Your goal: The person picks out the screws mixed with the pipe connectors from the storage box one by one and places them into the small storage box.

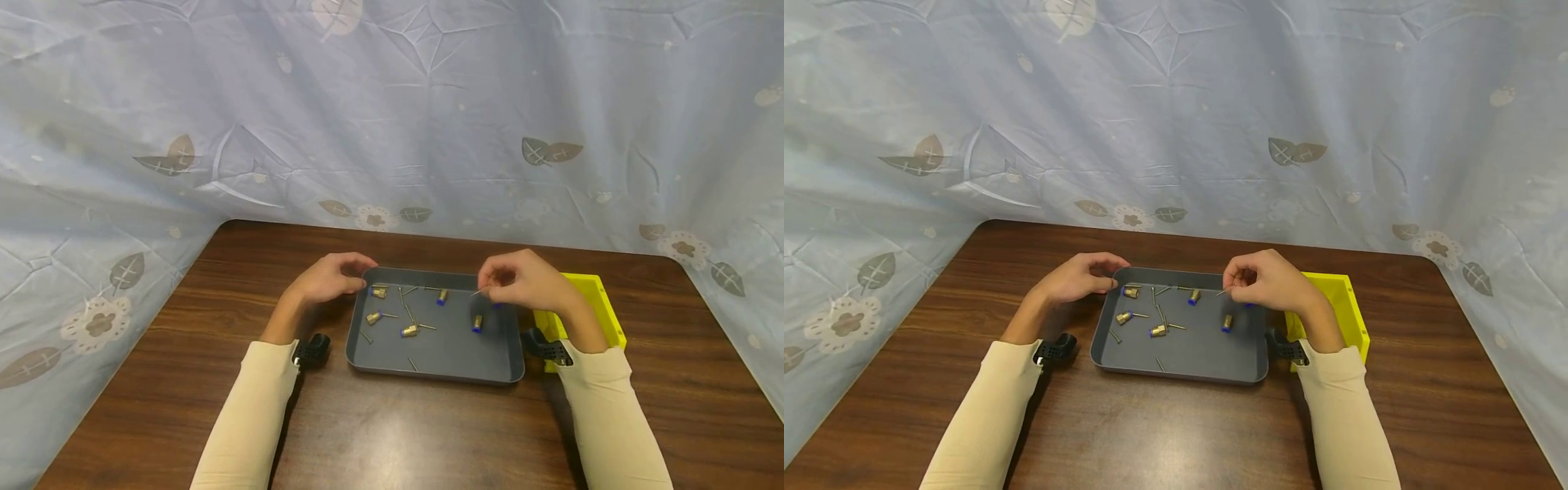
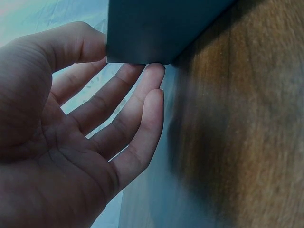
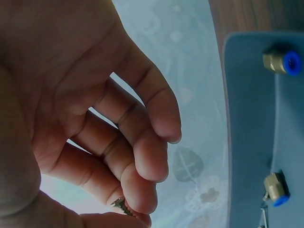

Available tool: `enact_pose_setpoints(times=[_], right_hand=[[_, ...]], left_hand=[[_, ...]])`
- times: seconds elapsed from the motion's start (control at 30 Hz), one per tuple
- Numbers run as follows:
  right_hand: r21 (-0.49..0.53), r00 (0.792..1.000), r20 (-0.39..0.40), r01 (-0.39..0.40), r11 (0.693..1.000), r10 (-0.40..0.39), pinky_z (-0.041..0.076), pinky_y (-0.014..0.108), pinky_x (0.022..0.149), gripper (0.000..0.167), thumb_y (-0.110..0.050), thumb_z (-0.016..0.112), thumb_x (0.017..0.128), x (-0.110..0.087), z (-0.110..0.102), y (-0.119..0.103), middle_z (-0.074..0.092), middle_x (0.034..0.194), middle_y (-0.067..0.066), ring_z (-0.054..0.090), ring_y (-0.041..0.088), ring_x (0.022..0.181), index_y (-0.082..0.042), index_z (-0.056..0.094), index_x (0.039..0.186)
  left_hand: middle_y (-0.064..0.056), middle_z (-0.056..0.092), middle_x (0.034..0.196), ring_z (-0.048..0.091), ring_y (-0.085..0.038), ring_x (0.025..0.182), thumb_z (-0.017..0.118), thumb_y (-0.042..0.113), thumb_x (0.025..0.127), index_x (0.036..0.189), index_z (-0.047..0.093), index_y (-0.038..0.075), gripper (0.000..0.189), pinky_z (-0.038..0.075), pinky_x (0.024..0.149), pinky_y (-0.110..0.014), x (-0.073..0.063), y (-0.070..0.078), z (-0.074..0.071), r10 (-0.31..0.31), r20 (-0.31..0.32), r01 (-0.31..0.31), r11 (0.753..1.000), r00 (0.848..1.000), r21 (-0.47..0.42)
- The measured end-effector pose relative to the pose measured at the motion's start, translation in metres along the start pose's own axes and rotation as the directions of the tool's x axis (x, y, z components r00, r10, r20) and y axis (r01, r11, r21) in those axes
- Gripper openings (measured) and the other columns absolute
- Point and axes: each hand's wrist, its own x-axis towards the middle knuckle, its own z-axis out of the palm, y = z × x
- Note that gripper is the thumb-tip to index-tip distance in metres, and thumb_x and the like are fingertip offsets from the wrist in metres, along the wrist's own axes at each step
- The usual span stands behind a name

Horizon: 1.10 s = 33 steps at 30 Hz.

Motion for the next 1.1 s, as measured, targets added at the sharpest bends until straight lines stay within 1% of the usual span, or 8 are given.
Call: enact_pose_setpoints(times=[0.07, 0.23, 0.3, 0.43, 0.57, 0.73, 0.97, 1.1], right_hand=[[0.002, 1.000, -0.011, -0.015, 1.000, 0.015, 0.052, 0.032, 0.065, 0.009, -0.001, 0.076, 0.092, -0.003, -0.004, 0.000, 0.066, 0.080, 0.000, 0.059, 0.022, 0.071, -0.009, 0.077, 0.097], [0.027, 0.998, -0.035, -0.056, 0.998, 0.057, 0.053, 0.032, 0.063, 0.010, 0.000, 0.074, 0.095, -0.013, -0.014, -0.001, 0.069, 0.087, 0.004, 0.061, 0.023, 0.073, -0.007, 0.077, 0.100], [0.022, 0.996, -0.047, -0.069, 0.997, 0.070, 0.054, 0.032, 0.065, 0.009, -0.001, 0.074, 0.096, -0.017, -0.019, -0.001, 0.071, 0.091, 0.004, 0.062, 0.022, 0.075, -0.007, 0.077, 0.101], [0.006, 0.992, -0.080, -0.100, 0.995, 0.100, 0.055, 0.030, 0.072, 0.005, -0.004, 0.076, 0.098, -0.027, -0.028, 0.002, 0.074, 0.094, 0.005, 0.065, 0.021, 0.082, -0.008, 0.078, 0.101], [0.000, 0.985, -0.128, -0.113, 0.994, 0.112, 0.055, 0.026, 0.077, 0.007, -0.002, 0.074, 0.099, -0.039, -0.038, 0.005, 0.076, 0.099, 0.009, 0.066, 0.019, 0.087, -0.007, 0.078, 0.102], [-0.012, 0.975, -0.188, -0.126, 0.992, 0.121, 0.054, 0.023, 0.079, 0.007, -0.002, 0.073, 0.101, -0.052, -0.048, 0.012, 0.076, 0.100, 0.005, 0.065, 0.019, 0.089, -0.005, 0.078, 0.104], [0.025, 0.953, -0.226, -0.200, 0.980, 0.200, 0.052, 0.024, 0.080, 0.008, -0.006, 0.073, 0.104, -0.067, -0.059, 0.021, 0.075, 0.104, 0.006, 0.063, 0.019, 0.093, 0.000, 0.077, 0.108], [0.014, 0.941, -0.238, -0.242, 0.970, 0.238, 0.053, 0.029, 0.076, 0.012, -0.010, 0.074, 0.106, -0.076, -0.062, 0.027, 0.076, 0.108, 0.005, 0.062, 0.018, 0.091, 0.000, 0.076, 0.112]], left_hand=[[-0.019, 0.067, 0.140, 0.062, -0.034, 0.127, 0.072, 0.008, 0.100, 0.144, 0.070, 0.007, 0.044, 0.057, 0.094, -0.043, 0.000, 0.000, 0.000, -0.001, 0.001, 0.001, 1.000, 1.000, -0.007], [-0.019, 0.067, 0.139, 0.062, -0.033, 0.124, 0.072, 0.007, 0.100, 0.144, 0.070, 0.007, 0.044, 0.058, 0.089, -0.039, 0.001, -0.001, 0.001, -0.002, 0.000, 0.002, 1.000, 1.000, -0.019], [-0.018, 0.067, 0.139, 0.062, -0.033, 0.123, 0.072, 0.006, 0.099, 0.143, 0.071, 0.007, 0.044, 0.058, 0.089, -0.039, 0.001, -0.001, 0.001, -0.006, -0.002, 0.006, 1.000, 1.000, -0.020], [-0.019, 0.068, 0.139, 0.062, -0.033, 0.126, 0.073, 0.006, 0.099, 0.143, 0.071, 0.006, 0.044, 0.056, 0.095, -0.042, 0.001, 0.000, 0.001, -0.003, -0.002, 0.003, 1.000, 1.000, -0.029], [-0.020, 0.068, 0.141, 0.062, -0.035, 0.130, 0.073, 0.007, 0.099, 0.143, 0.070, 0.004, 0.044, 0.054, 0.099, -0.045, 0.001, 0.001, 0.000, 0.003, 0.001, -0.003, 0.999, 1.000, -0.033], [-0.021, 0.067, 0.142, 0.061, -0.037, 0.131, 0.073, 0.008, 0.100, 0.144, 0.070, 0.004, 0.044, 0.054, 0.100, -0.047, 0.001, 0.001, 0.000, 0.000, 0.005, 0.000, 1.000, 1.000, -0.027], [-0.020, 0.067, 0.142, 0.061, -0.035, 0.131, 0.073, 0.008, 0.100, 0.144, 0.070, 0.006, 0.044, 0.054, 0.100, -0.046, 0.001, 0.002, 0.000, -0.007, 0.001, 0.007, 1.000, 1.000, -0.022], [-0.019, 0.068, 0.142, 0.061, -0.034, 0.129, 0.073, 0.009, 0.100, 0.143, 0.070, 0.007, 0.044, 0.054, 0.100, -0.045, 0.000, 0.002, 0.001, -0.011, -0.001, 0.011, 1.000, 1.000, -0.015]])
